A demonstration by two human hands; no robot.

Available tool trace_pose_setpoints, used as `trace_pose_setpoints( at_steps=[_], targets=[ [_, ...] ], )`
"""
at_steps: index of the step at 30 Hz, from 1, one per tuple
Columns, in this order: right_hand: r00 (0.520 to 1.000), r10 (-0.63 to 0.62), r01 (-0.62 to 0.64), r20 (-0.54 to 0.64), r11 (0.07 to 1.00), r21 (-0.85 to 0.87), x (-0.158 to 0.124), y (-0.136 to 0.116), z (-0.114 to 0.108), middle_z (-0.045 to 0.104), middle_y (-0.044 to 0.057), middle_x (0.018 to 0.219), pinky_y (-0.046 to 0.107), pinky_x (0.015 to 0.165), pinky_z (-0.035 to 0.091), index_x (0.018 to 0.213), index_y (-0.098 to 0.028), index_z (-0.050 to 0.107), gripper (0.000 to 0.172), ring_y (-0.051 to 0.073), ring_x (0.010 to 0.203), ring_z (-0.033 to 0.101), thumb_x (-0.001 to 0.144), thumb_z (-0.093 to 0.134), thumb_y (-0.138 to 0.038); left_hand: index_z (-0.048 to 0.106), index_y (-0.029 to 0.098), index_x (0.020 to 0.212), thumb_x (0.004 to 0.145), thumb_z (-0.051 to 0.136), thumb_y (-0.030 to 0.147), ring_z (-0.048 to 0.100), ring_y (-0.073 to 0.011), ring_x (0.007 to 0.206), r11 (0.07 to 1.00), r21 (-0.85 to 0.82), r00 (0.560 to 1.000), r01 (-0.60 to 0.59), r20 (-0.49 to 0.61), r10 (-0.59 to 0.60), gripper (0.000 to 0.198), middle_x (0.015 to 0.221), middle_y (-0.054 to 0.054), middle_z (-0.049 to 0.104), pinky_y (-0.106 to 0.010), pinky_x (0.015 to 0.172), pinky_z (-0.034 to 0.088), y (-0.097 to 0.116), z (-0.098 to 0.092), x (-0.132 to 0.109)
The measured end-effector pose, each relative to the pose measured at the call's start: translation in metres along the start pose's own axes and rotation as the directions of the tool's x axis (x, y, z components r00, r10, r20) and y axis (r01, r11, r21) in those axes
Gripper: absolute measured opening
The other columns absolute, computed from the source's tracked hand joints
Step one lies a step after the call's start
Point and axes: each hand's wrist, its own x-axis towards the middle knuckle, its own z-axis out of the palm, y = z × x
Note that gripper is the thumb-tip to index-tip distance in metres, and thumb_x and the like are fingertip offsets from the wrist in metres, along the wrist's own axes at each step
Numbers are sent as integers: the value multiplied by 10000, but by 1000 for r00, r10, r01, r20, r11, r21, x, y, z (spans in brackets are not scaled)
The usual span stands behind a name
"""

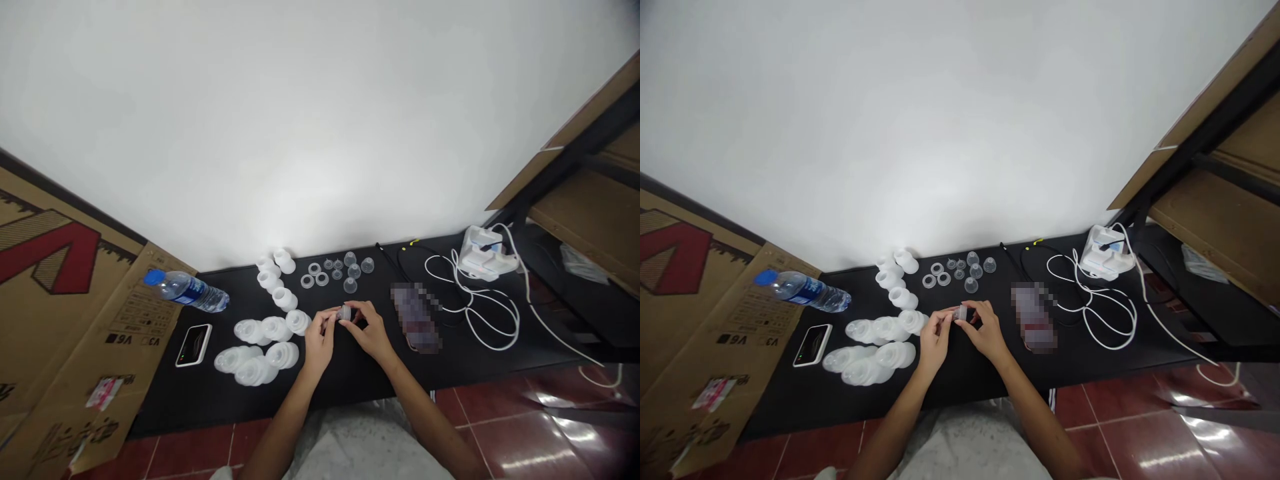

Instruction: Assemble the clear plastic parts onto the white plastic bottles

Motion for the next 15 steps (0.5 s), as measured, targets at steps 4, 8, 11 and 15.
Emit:
trace_pose_setpoints(
  at_steps=[4, 8, 11, 15],
  targets=[
    [999, -2, 0, 53, 999, 33, 1, -1, -3, 753, 69, 1077, 383, 807, 597, 1283, -283, 744, 340, 233, 846, 652, 958, 812, -358, 734, 227, 1086, 1097, 604, 471, 780, -262, 1104, 1000, -14, 999, 23, -29, -24, 277, 1165, -100, 816, -401, 964, 612, -4, 1, -1],
    [994, -6, 0, 107, 999, 49, 2, -3, -6, 756, 65, 1102, 386, 837, 584, 1305, -286, 735, 346, 233, 868, 643, 971, 802, -348, 723, 221, 1099, 1098, 594, 505, 782, -253, 1046, 999, -17, 998, 46, -40, -46, 312, 1129, -103, 807, -404, 944, 623, -7, 1, -1],
    [990, -15, 8, 138, 999, 51, 3, -3, -7, 757, 65, 1131, 392, 846, 580, 1325, -295, 719, 352, 237, 878, 634, 981, 786, -329, 709, 221, 1096, 1099, 586, 521, 780, -249, 1036, 998, -31, 998, 50, -40, -51, 324, 1125, -101, 796, -404, 935, 632, -9, 1, -1],
    [988, -28, 23, 153, 999, 37, 3, -2, -6, 754, 68, 1167, 413, 855, 576, 1314, -306, 704, 349, 246, 883, 623, 975, 788, -324, 699, 224, 1086, 1108, 569, 517, 787, -242, 998, 998, -31, 998, 47, -42, -49, 321, 1115, -95, 789, -407, 917, 644, -8, 2, -2]
  ],
)
